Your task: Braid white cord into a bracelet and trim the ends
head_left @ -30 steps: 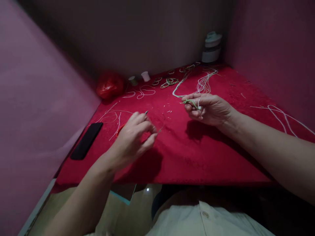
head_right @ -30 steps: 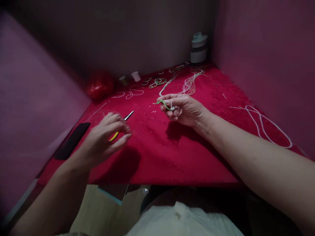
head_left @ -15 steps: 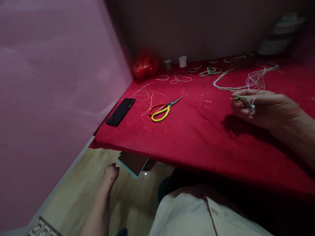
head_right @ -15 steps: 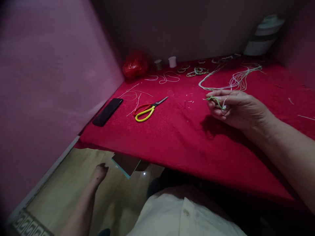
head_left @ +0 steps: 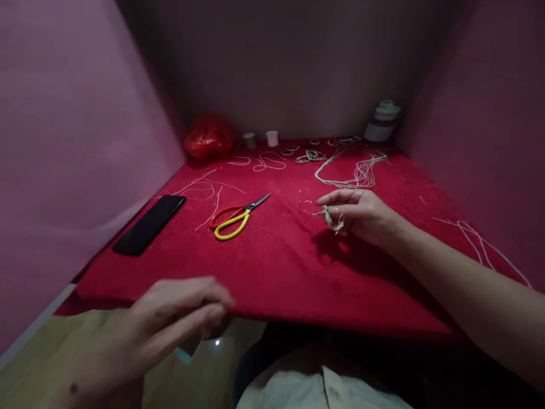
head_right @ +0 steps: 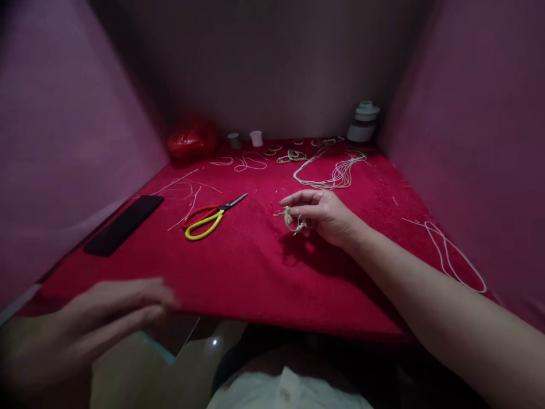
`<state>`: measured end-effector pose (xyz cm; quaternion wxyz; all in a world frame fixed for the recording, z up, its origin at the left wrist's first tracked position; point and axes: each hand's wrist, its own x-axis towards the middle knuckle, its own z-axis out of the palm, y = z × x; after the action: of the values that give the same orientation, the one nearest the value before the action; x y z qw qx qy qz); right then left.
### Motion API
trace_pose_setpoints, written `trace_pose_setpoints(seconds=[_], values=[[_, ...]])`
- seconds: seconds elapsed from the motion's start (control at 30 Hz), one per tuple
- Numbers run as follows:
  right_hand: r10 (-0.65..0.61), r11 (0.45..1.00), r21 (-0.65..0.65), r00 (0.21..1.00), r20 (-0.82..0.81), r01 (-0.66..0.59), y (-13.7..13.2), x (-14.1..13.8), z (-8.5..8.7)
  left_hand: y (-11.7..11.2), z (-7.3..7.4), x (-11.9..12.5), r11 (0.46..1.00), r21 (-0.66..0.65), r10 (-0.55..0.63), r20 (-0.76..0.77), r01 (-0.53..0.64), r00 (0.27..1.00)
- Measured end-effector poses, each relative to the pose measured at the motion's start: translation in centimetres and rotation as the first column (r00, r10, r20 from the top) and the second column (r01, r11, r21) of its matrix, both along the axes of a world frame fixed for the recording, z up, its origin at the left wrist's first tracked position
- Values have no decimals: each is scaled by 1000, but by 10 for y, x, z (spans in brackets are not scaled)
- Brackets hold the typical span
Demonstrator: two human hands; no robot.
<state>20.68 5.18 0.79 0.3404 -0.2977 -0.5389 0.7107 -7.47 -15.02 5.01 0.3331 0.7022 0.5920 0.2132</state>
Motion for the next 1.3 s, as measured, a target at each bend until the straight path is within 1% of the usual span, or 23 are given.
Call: trace_pose_setpoints(seconds=[0.03, 0.1, 0.13, 0.17, 0.23, 0.27, 0.3, 0.37, 0.47, 0.53, 0.67, 0.77, 0.83, 0.93, 1.03, 1.1, 1.2, 1.3], values=[[5, 999, 36, 1000, -13, -4, -1, -2, 1, 18, 11, 13, 999, 51, -11, 25, 10, 1000], [-7, 994, 107, 1000, -23, 9, -3, -4, 2, 60, 26, 41, 992, 118, 39, 100, -51, 994], [-25, 990, 141, 999, -23, 28, -4, -5, 4, 82, 30, 55, 991, 119, 41, 164, -61, 986], [-47, 984, 172, 999, -24, 50, -5, -5, 5, 103, 32, 68, 996, 79, 23, 206, -40, 978], [-101, 969, 220, 994, -46, 109, -7, -5, 7, 138, 31, 90, 999, -36, -2, 248, 11, 969], [-125, 963, 231, 990, -60, 135, -8, -5, 7, 151, 28, 99, 995, -85, -25, 252, 48, 967], [-144, 959, 236, 987, -71, 156, -9, -5, 7, 161, 26, 106, 992, -106, -39, 259, 69, 965], [-168, 957, 229, 983, -70, 180, -8, -4, 7, 173, 19, 114, 990, -125, -23, 291, 62, 956], [-172, 966, 182, 983, -66, 182, -6, -3, 3, 177, 11, 113, 983, -178, 19, 325, 42, 945], [-153, 980, 117, 984, -91, 163, -5, -2, 0, 175, 8, 107, 972, -225, 20, 354, 65, 935], [-67, 997, -33, 991, -116, 63, -2, -1, -6, 174, 2, 97, 960, -259, 26, 464, 107, 885], [-17, 987, -161, 992, -123, -3, 1, 2, -6, 176, 0, 95, 942, -290, 0, 499, 167, 867], [17, 977, -209, 994, -106, -39, 2, 4, -6, 176, 0, 96, 932, -295, -42, 489, 210, 871], [63, 977, -200, 997, -41, -70, 4, 6, -6, 174, 0, 98, 939, -265, -95, 417, 221, 904], [71, 978, -195, 997, 7, -69, 4, 7, -7, 172, -1, 100, 962, -201, -114, 318, 184, 941], [69, 979, -195, 997, 24, -63, 5, 7, -8, 171, -3, 102, 978, -136, -115, 274, 157, 955], [67, 980, -191, 997, 34, -59, 6, 7, -7, 170, -4, 103, 986, -63, -133, 251, 153, 959], [77, 974, -217, 997, 32, -69, 6, 7, -6, 170, -5, 104, 985, -77, -132, 263, 157, 956]])
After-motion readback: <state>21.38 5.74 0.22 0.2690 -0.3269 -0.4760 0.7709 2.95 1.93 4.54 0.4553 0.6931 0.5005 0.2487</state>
